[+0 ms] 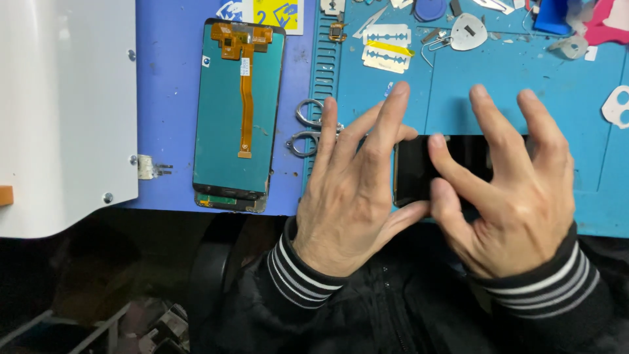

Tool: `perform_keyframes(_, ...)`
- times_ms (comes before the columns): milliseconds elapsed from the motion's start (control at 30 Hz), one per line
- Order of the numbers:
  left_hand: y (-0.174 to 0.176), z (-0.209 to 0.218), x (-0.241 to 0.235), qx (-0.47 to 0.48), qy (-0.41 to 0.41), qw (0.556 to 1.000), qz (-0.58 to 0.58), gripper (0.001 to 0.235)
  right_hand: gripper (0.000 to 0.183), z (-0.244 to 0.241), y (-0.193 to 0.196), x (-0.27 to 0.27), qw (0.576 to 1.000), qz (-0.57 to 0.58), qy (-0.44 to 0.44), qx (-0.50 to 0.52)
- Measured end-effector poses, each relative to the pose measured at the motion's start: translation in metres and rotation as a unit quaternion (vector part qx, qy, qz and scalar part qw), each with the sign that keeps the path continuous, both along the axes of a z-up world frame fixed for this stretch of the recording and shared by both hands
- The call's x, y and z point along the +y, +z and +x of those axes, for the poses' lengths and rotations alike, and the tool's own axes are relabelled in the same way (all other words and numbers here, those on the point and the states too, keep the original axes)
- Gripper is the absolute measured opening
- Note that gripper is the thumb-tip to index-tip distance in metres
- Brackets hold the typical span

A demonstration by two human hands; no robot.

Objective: Cleaning and preparing a smartphone display panel for remanufacturing at a repair workbench.

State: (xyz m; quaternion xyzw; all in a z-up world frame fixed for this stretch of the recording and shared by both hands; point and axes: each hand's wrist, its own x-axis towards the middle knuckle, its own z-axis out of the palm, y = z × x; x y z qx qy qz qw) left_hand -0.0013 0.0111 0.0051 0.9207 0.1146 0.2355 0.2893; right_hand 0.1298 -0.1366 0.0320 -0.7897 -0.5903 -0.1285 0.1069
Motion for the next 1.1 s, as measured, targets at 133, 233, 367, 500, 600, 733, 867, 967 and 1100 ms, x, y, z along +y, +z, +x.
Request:
perform_keyframes(133, -0.001, 0.0, -0.003, -0.023, 0.01, 1.0, -0.009, 0.104, 0.037, 0.001, -0.004, 0.006, 0.999, 0.012, -0.016, -0.04)
perform_keyframes(233, 0.0, -0.001, 0.0, -0.004, -0.003, 1.0, -0.011, 0.14, 0.038, -0.001, 0.002, 0.001, 1.0, -0.011, -0.01, -0.015)
perform_keyframes(367, -0.001, 0.001, -0.003, -0.016, 0.012, 1.0, -0.004, 0.108, 0.037, 0.002, -0.003, 0.008, 1.0, 0.002, -0.01, -0.029)
perform_keyframes(500, 0.0, -0.001, -0.001, -0.004, 0.002, 1.0, -0.004, 0.14, 0.035, -0.002, 0.002, -0.006, 0.999, -0.018, -0.014, -0.026)
perform_keyframes(600, 0.001, 0.002, -0.002, -0.016, 0.015, 1.0, -0.001, 0.1, 0.036, 0.001, -0.001, 0.009, 0.999, 0.001, -0.015, -0.031)
perform_keyframes(733, 0.001, 0.0, -0.001, -0.006, -0.001, 1.0, -0.011, 0.134, 0.04, 0.001, 0.001, -0.002, 1.0, -0.004, -0.006, -0.021)
perform_keyframes(867, 0.0, 0.0, -0.002, -0.012, 0.009, 1.0, 0.0, 0.124, 0.034, 0.006, -0.002, 0.002, 1.0, 0.007, 0.001, -0.019)
perform_keyframes(967, -0.001, 0.0, -0.003, -0.017, 0.007, 1.0, -0.008, 0.124, 0.034, 0.003, 0.001, 0.0, 1.0, 0.01, 0.006, -0.018)
perform_keyframes(1100, -0.002, -0.001, -0.003, -0.009, -0.001, 1.0, -0.005, 0.142, 0.033, 0.0, 0.0, -0.01, 1.0, 0.003, -0.002, -0.014)
